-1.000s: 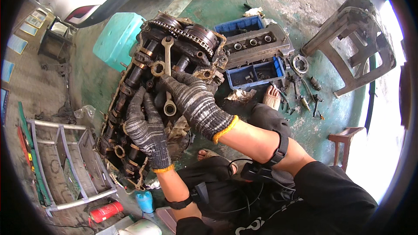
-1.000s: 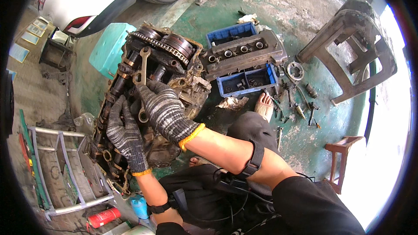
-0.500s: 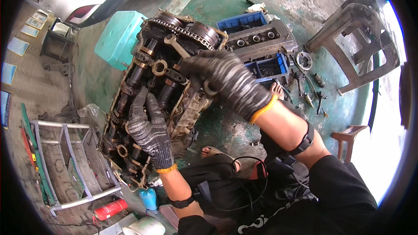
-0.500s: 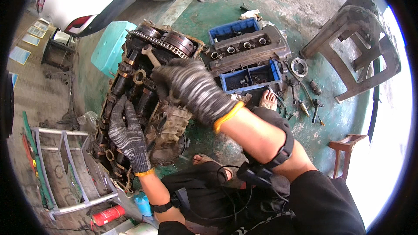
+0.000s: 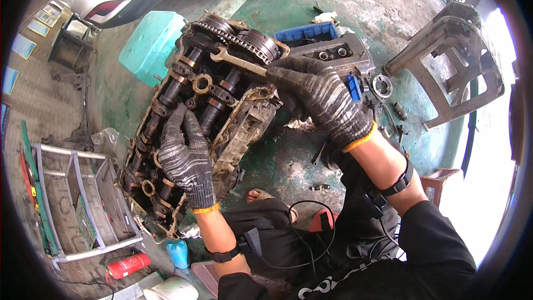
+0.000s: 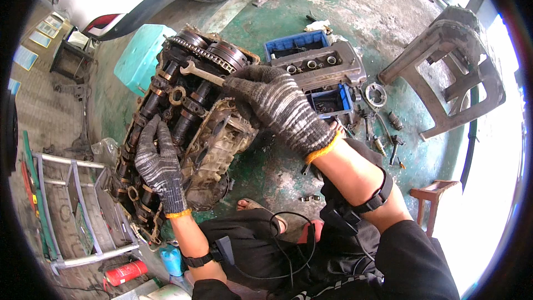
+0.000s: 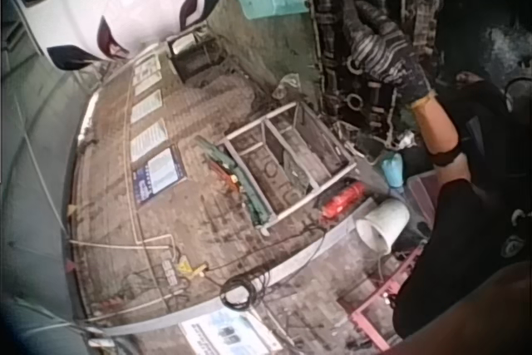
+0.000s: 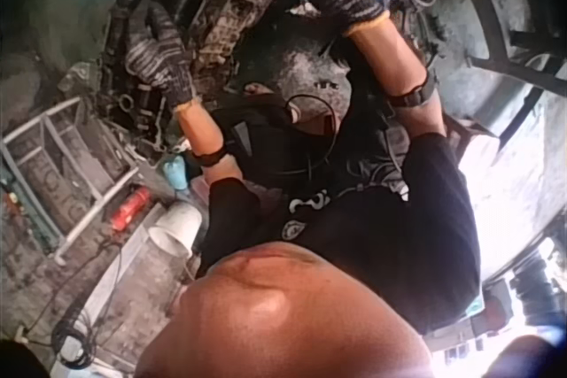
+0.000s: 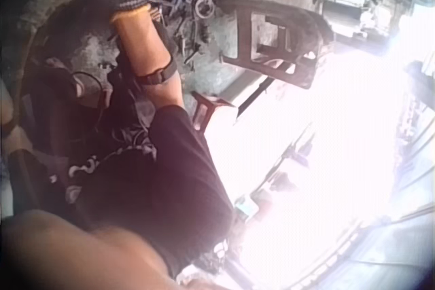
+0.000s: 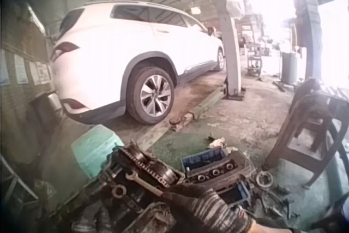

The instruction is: The person sits on the floor and uses a wrench to loosen and tighten bolts on a disassembled engine block. They repeatedly adjust the tool and reposition their hands to access different bolts on the cylinder head.

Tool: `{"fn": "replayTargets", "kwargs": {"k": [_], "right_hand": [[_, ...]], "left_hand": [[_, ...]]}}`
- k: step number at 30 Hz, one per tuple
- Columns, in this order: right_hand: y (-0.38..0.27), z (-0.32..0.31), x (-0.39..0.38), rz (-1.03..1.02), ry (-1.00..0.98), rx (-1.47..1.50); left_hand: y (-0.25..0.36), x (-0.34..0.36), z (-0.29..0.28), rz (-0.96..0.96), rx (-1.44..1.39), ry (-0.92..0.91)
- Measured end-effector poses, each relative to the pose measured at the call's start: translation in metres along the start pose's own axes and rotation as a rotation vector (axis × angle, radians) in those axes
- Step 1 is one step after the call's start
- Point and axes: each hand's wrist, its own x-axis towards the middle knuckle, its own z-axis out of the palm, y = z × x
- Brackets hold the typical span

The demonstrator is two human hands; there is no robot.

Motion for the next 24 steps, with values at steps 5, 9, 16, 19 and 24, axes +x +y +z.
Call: {"fn": "replayTargets", "kwargs": {"k": [5,9,16,19,24], "right_hand": [[0.02,0.022,-0.001,-0.009,0.065,0.176],[0.033,0.034,-0.003,-0.055,0.068,0.24],[0.053,0.053,0.003,-0.17,0.164,-0.013],[0.059,0.054,0.005,-0.233,0.19,-0.059],[0.056,0.061,0.002,-0.126,0.16,-0.047]], "left_hand": [[0.005,0.0,-0.001,0.002,0.051,0.001],[0.006,0.0,0.002,0.007,0.03,0.003],[0.005,0.001,0.001,-0.026,0.073,0.006],[0.0,0.002,0.003,0.104,0.099,0.064],[0.007,0.001,-0.001,0.041,0.077,0.022]]}}
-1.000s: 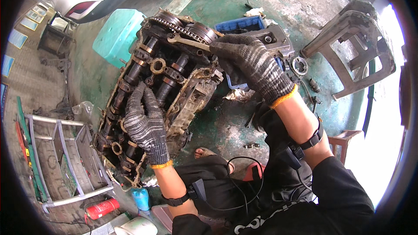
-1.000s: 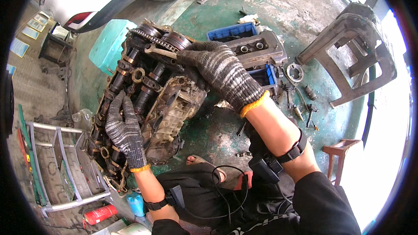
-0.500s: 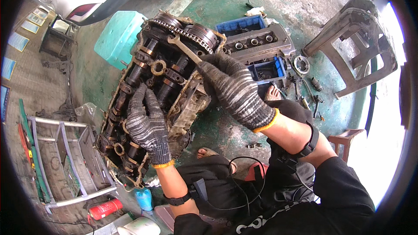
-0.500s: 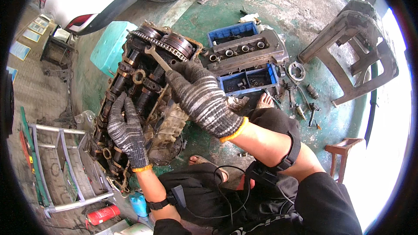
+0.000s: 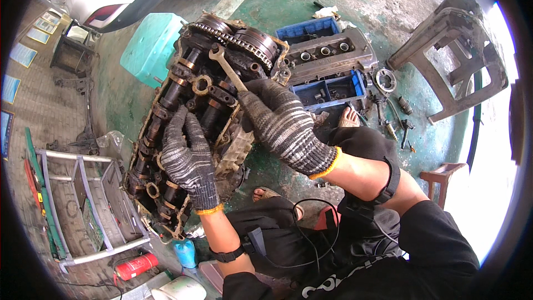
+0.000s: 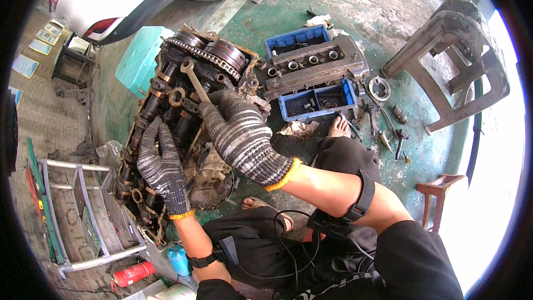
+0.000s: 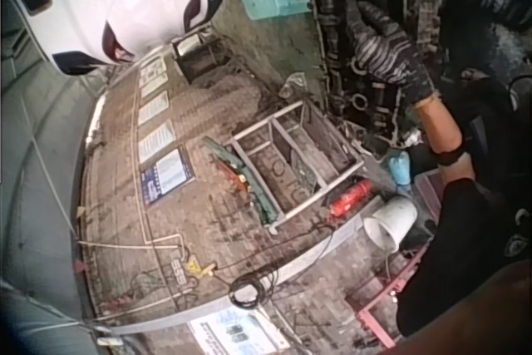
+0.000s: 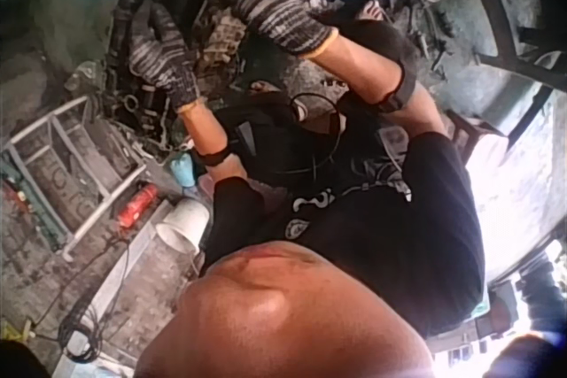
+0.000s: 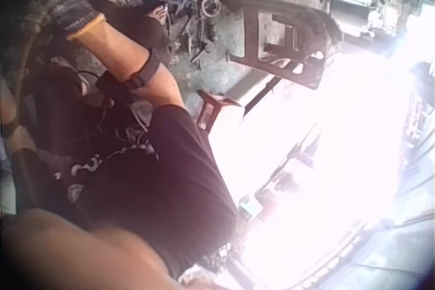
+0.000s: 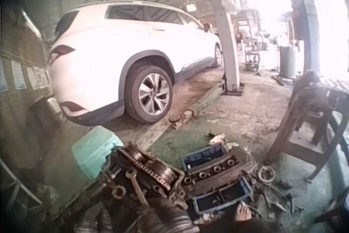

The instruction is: The person sits on the floor and uses a wrench to loosen and tighten bolts on a disassembled engine block. They repeatedly adjust the tool and reposition their hands to access different bolts on the cylinder head.

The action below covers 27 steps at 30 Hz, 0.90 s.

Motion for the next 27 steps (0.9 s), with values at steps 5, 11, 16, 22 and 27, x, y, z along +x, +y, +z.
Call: {"fn": "replayTargets", "kwargs": {"k": [5,11,16,22,27], "right_hand": [[0.007,0.003,0.004,-0.061,-0.047,-0.075],[-0.023,-0.013,0.007,0.163,-0.11,0.124],[-0.043,-0.046,0.031,0.248,-0.115,0.141],[-0.045,-0.061,0.043,0.146,-0.069,0.007],[-0.047,-0.064,0.036,0.177,-0.095,0.012]], "left_hand": [[0.002,0.0,0.0,-0.031,-0.002,-0.028],[-0.005,-0.002,0.003,0.058,0.053,0.022],[-0.007,0.0,0.003,0.091,0.016,0.033],[0.004,-0.002,0.001,-0.096,-0.056,-0.034],[0.005,0.0,-0.001,-0.056,0.007,-0.024]]}}
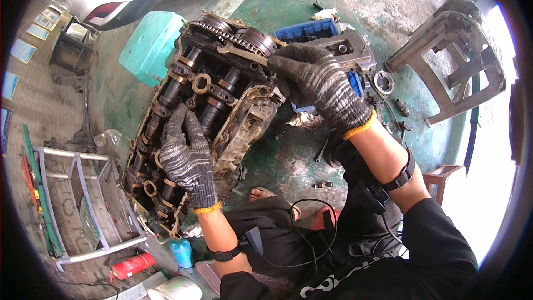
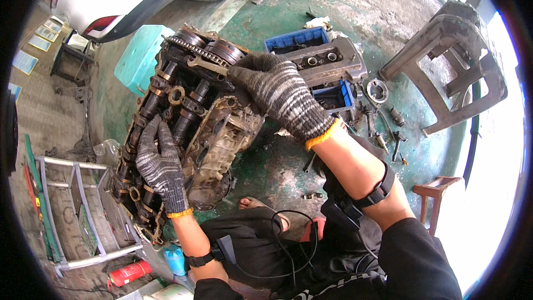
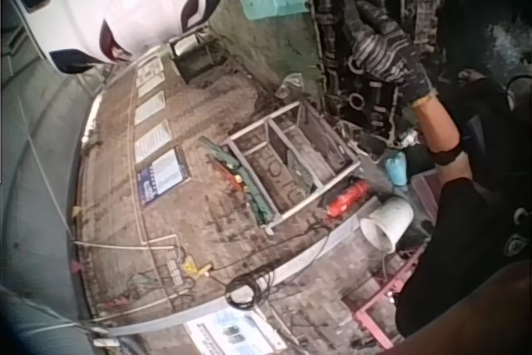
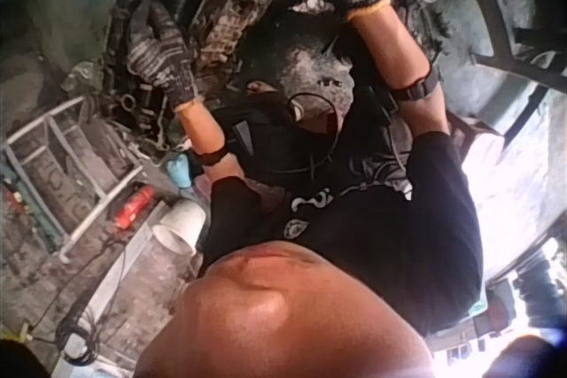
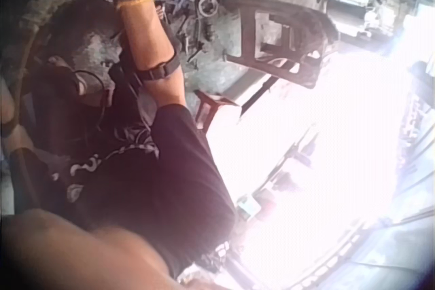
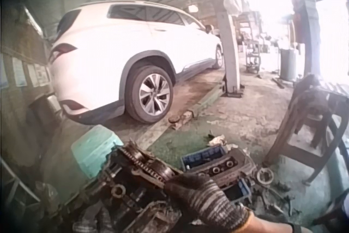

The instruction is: The person sits on the floor and uses a wrench to loosen and tighten bolts on a disassembled engine block. They repeatedly adjust the tool and reposition their hands to access different bolts on the cylinder head.

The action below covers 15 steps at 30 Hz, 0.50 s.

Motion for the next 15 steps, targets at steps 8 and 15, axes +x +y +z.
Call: {"fn": "replayTargets", "kwargs": {"k": [8,15], "right_hand": [[0.014,0.031,-0.024,-0.078,-0.041,0.13],[0.057,0.066,-0.018,-0.303,0.093,-0.125]], "left_hand": [[-0.005,-0.001,-0.001,0.04,-0.017,0.01],[0.0,0.0,0.001,0.112,0.064,0.069]]}}
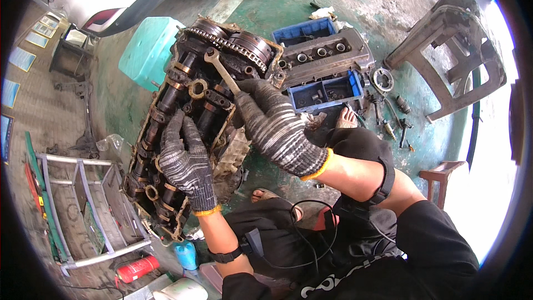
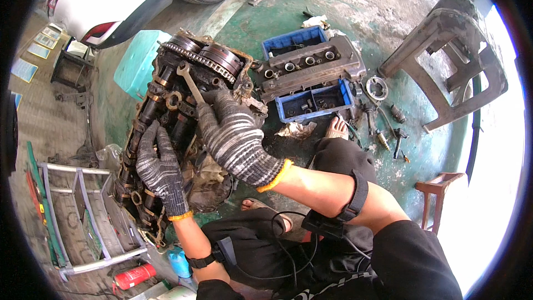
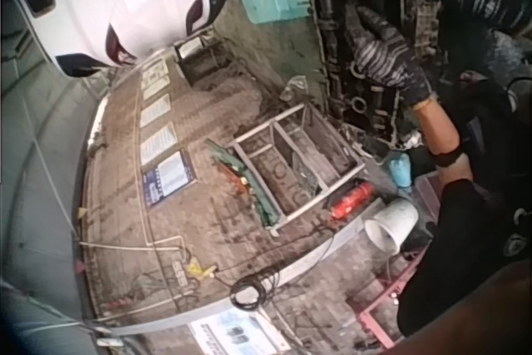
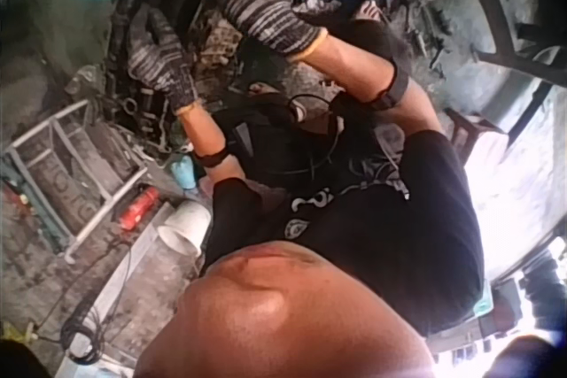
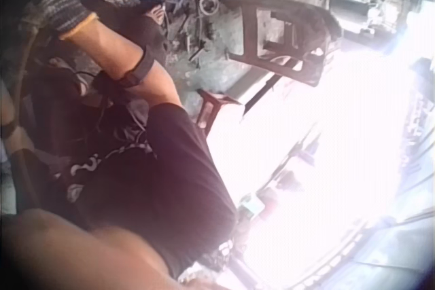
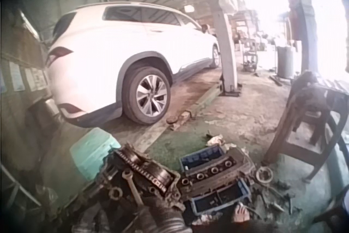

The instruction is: The person sits on the floor and uses a wrench to loosen and tighten bolts on a disassembled engine block. They repeatedly adjust the tool and reposition their hands to access different bolts on the cylinder head.

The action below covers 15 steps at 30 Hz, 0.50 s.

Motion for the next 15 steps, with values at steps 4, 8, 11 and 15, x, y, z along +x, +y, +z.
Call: {"fn": "replayTargets", "kwargs": {"k": [4,8,11,15], "right_hand": [[0.005,0.014,-0.001,0.032,0.022,0.041],[-0.002,0.016,0.003,0.095,-0.109,0.06],[-0.004,0.017,0.006,0.085,-0.139,0.12],[-0.007,0.03,0.006,0.068,-0.09,0.232]], "left_hand": [[0.004,0.0,-0.002,-0.086,-0.012,-0.078],[-0.009,-0.002,0.001,0.028,-0.007,0.004],[-0.009,-0.002,0.003,0.055,-0.01,-0.002],[-0.009,-0.003,0.001,0.017,-0.036,-0.022]]}}
